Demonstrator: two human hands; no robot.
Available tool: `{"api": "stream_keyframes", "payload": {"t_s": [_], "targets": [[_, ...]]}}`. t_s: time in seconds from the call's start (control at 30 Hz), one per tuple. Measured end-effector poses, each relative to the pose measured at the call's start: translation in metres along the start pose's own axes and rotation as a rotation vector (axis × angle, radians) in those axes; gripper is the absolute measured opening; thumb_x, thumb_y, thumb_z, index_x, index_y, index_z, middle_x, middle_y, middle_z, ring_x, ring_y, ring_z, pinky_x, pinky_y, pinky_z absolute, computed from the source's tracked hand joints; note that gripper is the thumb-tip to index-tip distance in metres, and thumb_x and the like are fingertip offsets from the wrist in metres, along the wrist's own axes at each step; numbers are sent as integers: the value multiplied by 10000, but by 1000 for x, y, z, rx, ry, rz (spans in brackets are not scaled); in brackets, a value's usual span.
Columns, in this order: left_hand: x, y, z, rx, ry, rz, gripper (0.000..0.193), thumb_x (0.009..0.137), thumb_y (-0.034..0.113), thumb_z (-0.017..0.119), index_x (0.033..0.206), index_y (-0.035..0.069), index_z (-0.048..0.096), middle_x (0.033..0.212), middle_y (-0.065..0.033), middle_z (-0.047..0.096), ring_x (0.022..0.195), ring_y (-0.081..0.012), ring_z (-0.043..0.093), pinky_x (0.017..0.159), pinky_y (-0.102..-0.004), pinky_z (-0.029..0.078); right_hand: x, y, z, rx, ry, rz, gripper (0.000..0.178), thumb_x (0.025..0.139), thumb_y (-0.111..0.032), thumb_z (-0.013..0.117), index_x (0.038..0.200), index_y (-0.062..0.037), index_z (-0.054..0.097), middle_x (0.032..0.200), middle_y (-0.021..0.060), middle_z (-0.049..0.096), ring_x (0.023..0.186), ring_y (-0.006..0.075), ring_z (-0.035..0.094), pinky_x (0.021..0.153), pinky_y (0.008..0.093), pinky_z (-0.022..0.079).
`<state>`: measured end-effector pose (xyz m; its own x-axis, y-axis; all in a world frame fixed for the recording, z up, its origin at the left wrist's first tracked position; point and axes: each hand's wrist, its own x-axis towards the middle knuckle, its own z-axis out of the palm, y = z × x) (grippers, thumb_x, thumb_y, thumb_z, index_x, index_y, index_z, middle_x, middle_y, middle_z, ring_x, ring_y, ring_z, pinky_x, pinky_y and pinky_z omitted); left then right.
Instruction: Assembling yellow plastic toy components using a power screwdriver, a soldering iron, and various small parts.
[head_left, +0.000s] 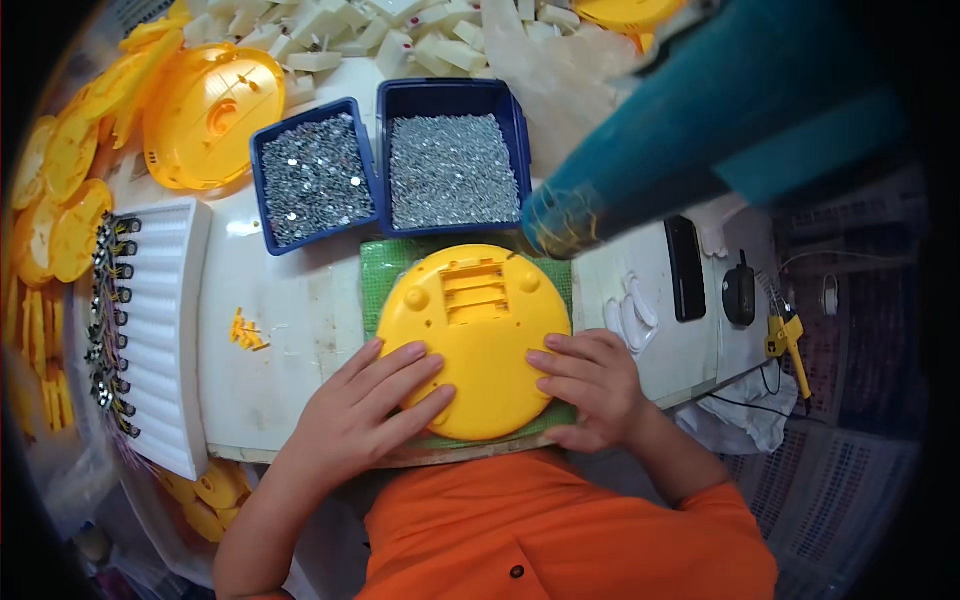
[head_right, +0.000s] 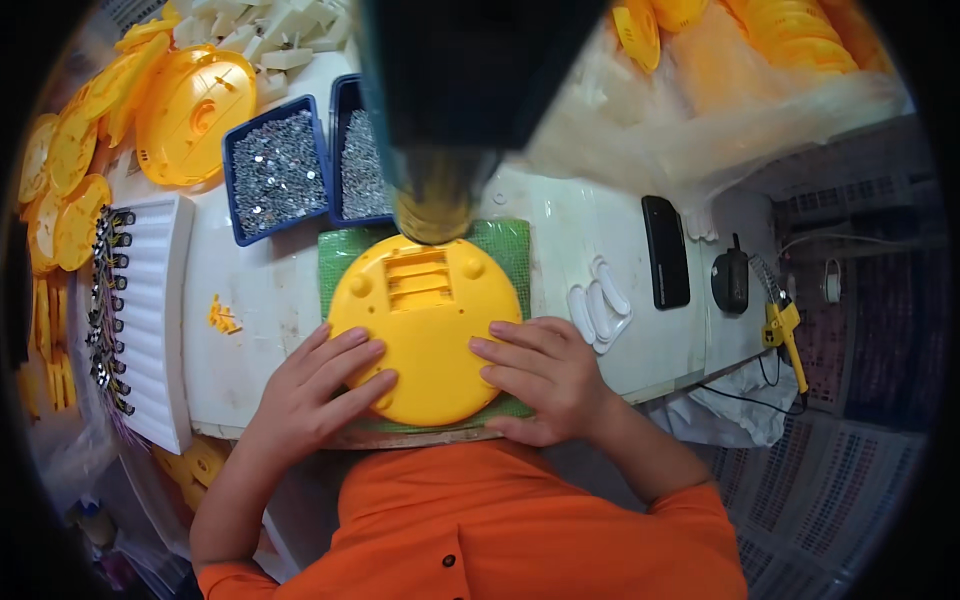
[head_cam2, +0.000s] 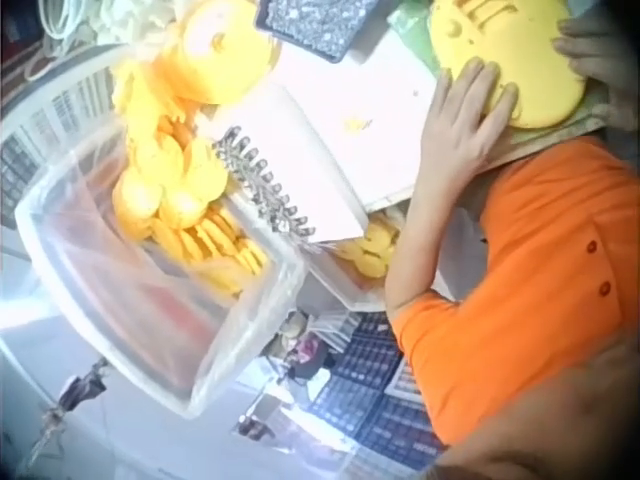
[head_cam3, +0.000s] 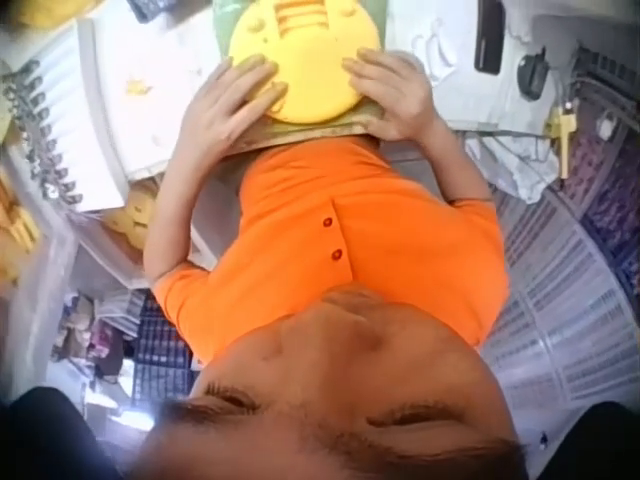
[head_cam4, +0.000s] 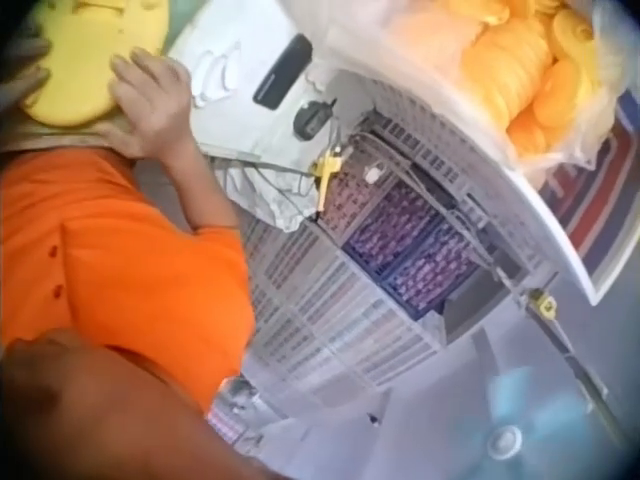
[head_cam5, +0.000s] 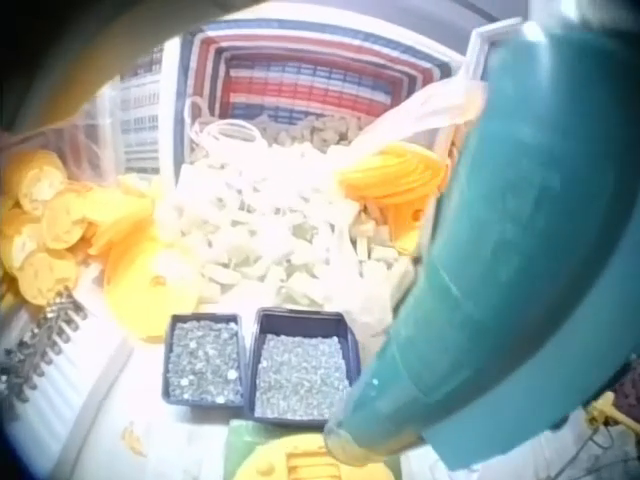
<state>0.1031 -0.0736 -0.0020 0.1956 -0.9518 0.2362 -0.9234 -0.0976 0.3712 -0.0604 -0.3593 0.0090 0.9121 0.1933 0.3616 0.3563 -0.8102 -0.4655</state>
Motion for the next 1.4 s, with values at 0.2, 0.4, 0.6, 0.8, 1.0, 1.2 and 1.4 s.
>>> {"api": "stream_keyframes", "payload": {"t_s": [0.2, 0.4, 0.6, 0.8, 1.0, 1.2, 1.4], "targets": [[3, -1, 7, 7, 45, 18, 410, 907, 235, 660, 1316, 206, 669, 1387, -46, 635, 1315, -204, 598, 1121, -475, 435, 74, 44, -3, -143, 121, 77, 132, 870, -158, 752, 953, -64, 709, 1007, 111, 731, 940, 307, 683, 833, 416, 489], [26, -21, -14, -139, 131, 38, 467, 800, 277, 798, 1230, 131, 691, 1279, -63, 669, 1199, -236, 639, 1036, -457, 466, 164, 99, 11, -387, 7, -16, 114, 844, -151, 767, 902, -72, 709, 928, 85, 655, 913, 310, 606, 849, 413, 486], [128, -90, -22, 35, 406, -236, 333, 813, 124, 717, 1141, 67, 690, 1183, -92, 677, 1174, -281, 621, 1024, -462, 456, 176, 101, 10, -233, -39, 80, 96, 855, -134, 756, 898, -66, 704, 882, 97, 659, 877, 313, 613, 817, 416, 499], [162, -123, -1, 206, 120, -246, 328, 899, 77, 609, 1221, 69, 672, 1298, -93, 657, 1287, -252, 580, 1190, -523, 326, 206, 119, 16, -332, 115, -30, 40, 846, -104, 733, 848, -71, 711, 876, 80, 666, 870, 296, 629, 795, 415, 511], [154, -109, -10, 215, 3, -292, 329, 907, 89, 614, 1232, 93, 669, 1194, -66, 709, 1192, -236, 643, 1185, -550, 320, 207, 125, 27, -455, -46, -36, 81, 782, -103, 728, 861, -96, 746, 871, 46, 681, 868, 278, 626, 770, 419, 528], [135, -92, 4, 51, 257, -215, 249, 923, 100, 673, 1169, 131, 679, 1093, -38, 749, 1081, -217, 699, 1170, -528, 353, 180, 112, 22, -352, -27, -57, 104, 777, -87, 744, 880, -87, 738, 898, 56, 685, 888, 285, 617, 805, 403, 525], [136, -88, 7, -22, 299, -317, 95, 903, 174, 719, 968, 116, 681, 1000, -37, 736, 921, -216, 716, 1150, -482, 385, 154, 131, 30, 42, 60, 114, 84, 835, -94, 755, 912, -75, 727, 925, 86, 687, 912, 311, 626, 833, 402, 512]]}}
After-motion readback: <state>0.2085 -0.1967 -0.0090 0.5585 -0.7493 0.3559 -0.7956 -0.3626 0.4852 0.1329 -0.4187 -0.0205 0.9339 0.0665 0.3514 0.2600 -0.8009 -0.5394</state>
